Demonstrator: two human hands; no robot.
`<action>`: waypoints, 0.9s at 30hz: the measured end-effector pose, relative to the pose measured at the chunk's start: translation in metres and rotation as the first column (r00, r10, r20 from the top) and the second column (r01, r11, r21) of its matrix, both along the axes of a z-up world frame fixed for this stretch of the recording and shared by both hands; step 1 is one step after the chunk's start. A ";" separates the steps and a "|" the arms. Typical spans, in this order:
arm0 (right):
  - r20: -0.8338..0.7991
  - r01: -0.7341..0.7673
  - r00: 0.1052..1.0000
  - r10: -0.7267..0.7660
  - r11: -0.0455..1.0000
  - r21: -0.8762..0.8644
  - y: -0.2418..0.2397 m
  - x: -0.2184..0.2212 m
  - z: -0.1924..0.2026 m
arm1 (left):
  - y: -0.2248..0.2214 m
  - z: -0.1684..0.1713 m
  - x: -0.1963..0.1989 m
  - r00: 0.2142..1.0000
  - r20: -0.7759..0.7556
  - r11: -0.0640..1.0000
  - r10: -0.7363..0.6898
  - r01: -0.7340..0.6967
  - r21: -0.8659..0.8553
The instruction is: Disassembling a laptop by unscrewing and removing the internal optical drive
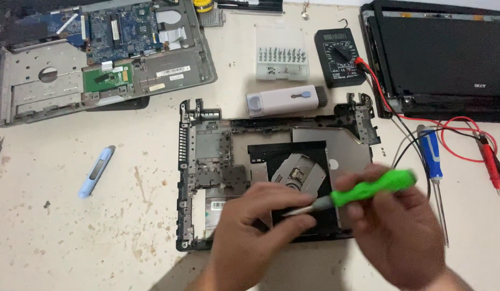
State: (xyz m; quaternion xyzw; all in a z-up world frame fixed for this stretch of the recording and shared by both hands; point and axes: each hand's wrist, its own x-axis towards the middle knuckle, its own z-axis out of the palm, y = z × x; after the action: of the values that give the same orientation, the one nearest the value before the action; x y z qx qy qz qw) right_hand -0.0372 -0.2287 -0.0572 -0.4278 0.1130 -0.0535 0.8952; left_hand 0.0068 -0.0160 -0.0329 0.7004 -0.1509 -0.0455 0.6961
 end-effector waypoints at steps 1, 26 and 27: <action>-0.003 0.001 1.000 -0.001 1.000 0.000 0.011 0.005 0.015 | 0.003 -0.002 0.002 1.000 -0.003 1.000 -0.001 0.001 0.000; -0.096 -0.038 0.985 -0.144 0.364 -0.930 0.036 0.024 0.030 | 0.004 -0.022 0.000 0.748 0.584 0.653 -0.314 -0.277 0.705; -0.111 -0.039 0.979 -0.173 0.376 -0.926 0.038 0.025 0.032 | 0.004 -0.023 0.000 0.750 0.578 0.651 -0.320 -0.269 0.710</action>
State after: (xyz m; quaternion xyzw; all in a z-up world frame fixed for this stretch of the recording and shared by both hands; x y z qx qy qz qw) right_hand -0.0120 -0.1910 -0.0251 -0.8516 0.1657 -0.1027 0.4866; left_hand 0.0069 -0.0118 -0.0558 0.8907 -0.3638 0.1356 0.2365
